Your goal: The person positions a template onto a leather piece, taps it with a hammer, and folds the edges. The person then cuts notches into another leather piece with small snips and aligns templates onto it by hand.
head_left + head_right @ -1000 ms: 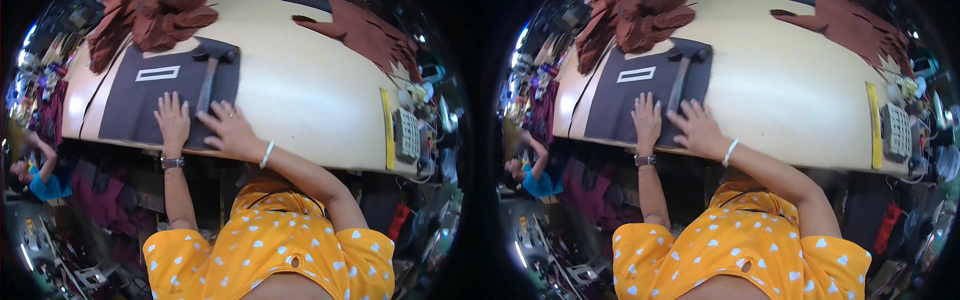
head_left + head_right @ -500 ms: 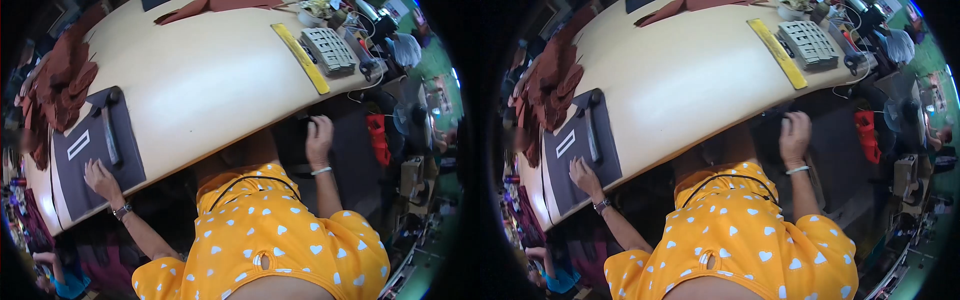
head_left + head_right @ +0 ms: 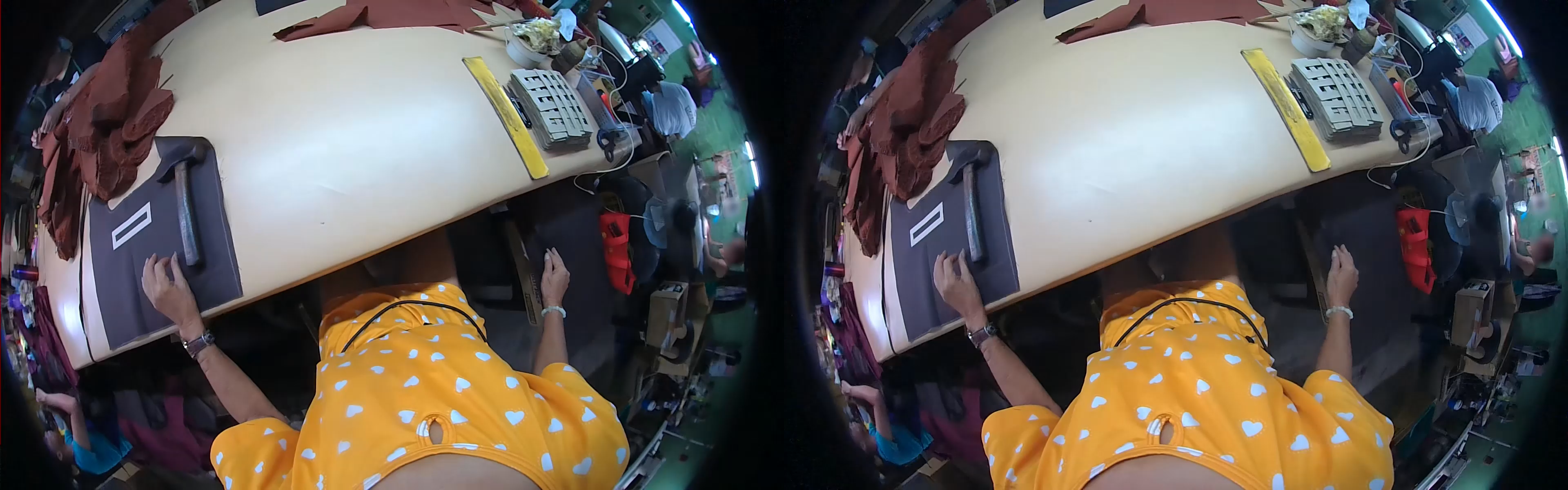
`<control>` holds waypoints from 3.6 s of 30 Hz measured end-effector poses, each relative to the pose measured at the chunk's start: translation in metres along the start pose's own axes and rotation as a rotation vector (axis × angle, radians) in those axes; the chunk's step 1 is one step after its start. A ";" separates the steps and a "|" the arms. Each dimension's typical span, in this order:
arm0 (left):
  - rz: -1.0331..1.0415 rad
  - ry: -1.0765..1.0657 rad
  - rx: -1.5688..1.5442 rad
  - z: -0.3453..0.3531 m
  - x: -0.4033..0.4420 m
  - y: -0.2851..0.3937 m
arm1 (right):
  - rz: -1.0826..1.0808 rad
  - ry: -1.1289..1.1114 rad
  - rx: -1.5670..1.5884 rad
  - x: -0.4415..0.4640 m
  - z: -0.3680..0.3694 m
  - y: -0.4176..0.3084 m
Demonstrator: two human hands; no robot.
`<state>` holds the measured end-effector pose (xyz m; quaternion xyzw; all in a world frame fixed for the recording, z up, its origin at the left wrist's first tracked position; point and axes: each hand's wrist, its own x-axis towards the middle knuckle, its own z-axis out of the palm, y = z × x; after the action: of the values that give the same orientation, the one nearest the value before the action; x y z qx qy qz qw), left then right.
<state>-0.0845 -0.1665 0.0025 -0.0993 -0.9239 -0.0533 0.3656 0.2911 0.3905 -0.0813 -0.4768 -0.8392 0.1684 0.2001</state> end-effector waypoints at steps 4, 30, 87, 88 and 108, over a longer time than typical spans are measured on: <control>-0.009 0.000 -0.007 0.000 0.001 0.001 | 0.100 -0.103 0.129 0.017 -0.011 0.017; -0.037 -0.067 -0.051 0.002 0.001 0.000 | 0.641 -0.283 0.787 0.042 -0.028 0.064; 0.121 -0.850 -0.918 0.009 0.249 0.150 | -0.799 -0.676 -0.271 0.242 0.013 -0.358; 0.103 -0.892 -0.850 0.014 0.262 0.150 | -0.836 -0.523 -0.307 0.256 0.020 -0.368; 0.379 -0.182 -0.651 -0.021 0.118 0.150 | -0.145 -0.595 1.489 0.174 -0.005 -0.269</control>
<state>-0.1215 -0.0066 0.1029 -0.3835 -0.8526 -0.2662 0.2350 0.0155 0.4107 0.0812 -0.0977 -0.5537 0.7902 0.2440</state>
